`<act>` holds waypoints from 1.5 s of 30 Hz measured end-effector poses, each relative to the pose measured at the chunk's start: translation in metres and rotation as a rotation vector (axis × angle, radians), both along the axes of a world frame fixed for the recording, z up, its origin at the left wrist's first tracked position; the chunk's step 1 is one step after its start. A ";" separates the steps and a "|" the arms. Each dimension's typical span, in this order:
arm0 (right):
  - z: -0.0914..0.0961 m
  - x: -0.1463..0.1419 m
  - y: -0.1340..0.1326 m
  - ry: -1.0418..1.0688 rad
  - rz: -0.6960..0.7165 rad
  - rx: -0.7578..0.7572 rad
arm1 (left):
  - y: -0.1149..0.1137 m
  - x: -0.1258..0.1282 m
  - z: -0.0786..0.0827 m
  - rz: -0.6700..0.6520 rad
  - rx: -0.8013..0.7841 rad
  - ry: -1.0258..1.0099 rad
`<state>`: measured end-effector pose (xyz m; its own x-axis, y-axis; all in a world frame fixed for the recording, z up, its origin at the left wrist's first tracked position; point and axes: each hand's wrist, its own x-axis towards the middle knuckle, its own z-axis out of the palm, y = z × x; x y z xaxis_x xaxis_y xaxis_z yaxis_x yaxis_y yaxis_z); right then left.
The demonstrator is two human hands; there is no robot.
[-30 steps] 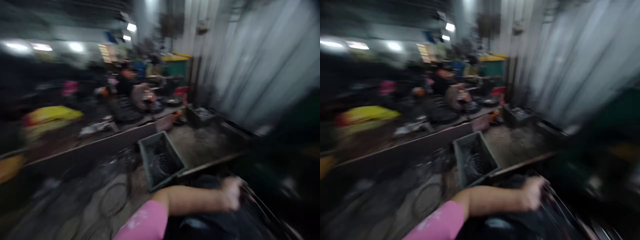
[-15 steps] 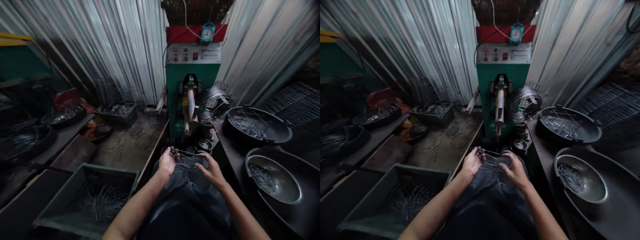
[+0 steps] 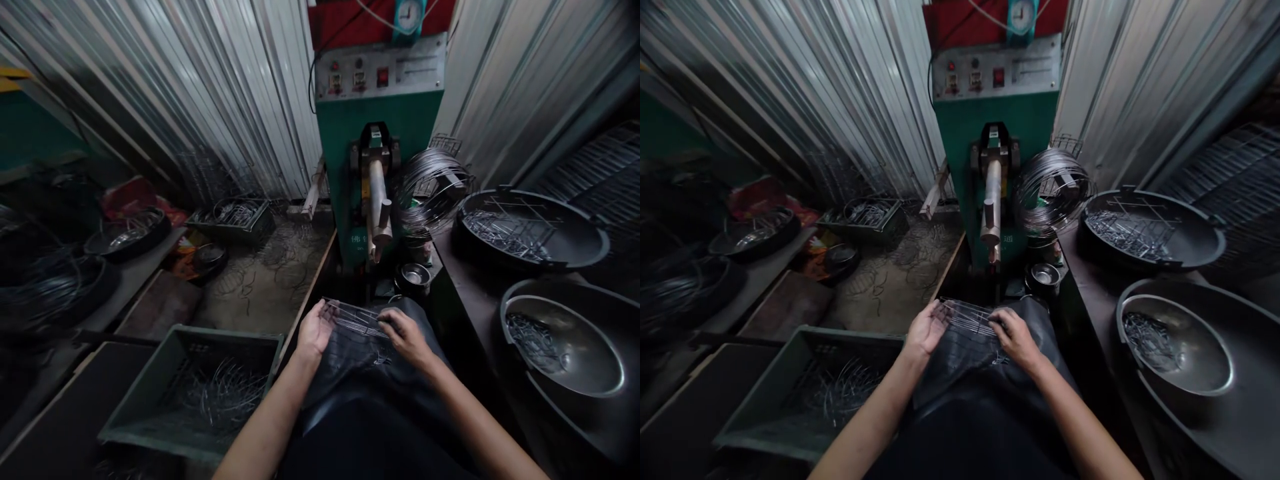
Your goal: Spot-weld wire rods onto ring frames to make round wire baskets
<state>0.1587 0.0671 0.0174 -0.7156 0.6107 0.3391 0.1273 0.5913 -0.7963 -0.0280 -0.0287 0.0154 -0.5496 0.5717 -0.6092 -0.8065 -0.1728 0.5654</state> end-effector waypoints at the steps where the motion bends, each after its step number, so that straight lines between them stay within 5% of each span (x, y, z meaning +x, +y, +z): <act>1: 0.000 -0.003 -0.002 0.001 0.001 0.012 | -0.005 -0.001 -0.005 0.012 -0.032 0.083; 5: -0.001 -0.010 -0.004 -0.002 0.023 0.045 | -0.028 -0.003 -0.013 0.013 -0.187 0.961; 8: 0.001 -0.014 -0.004 -0.011 0.045 0.061 | -0.034 -0.009 -0.008 -0.222 -0.188 1.740; 12: 0.013 -0.022 -0.002 -0.010 0.035 0.072 | -0.021 -0.022 -0.004 -0.318 -0.080 2.185; 18: 0.050 -0.032 0.016 -0.034 -0.015 -0.010 | -0.001 -0.026 0.012 -0.212 0.106 2.015; 23: 0.067 -0.036 0.025 -0.035 -0.046 -0.050 | 0.000 -0.018 0.039 -0.462 0.125 1.796; 26: 0.066 -0.037 0.025 -0.019 -0.060 -0.020 | 0.002 -0.016 0.045 -0.541 0.130 1.796; 35: 0.067 -0.040 0.031 0.053 -0.049 0.056 | 0.021 -0.023 0.044 -0.486 0.022 1.978; 45: 0.033 -0.036 0.059 0.114 -0.240 -0.067 | 0.062 -0.023 0.023 -0.495 0.007 2.021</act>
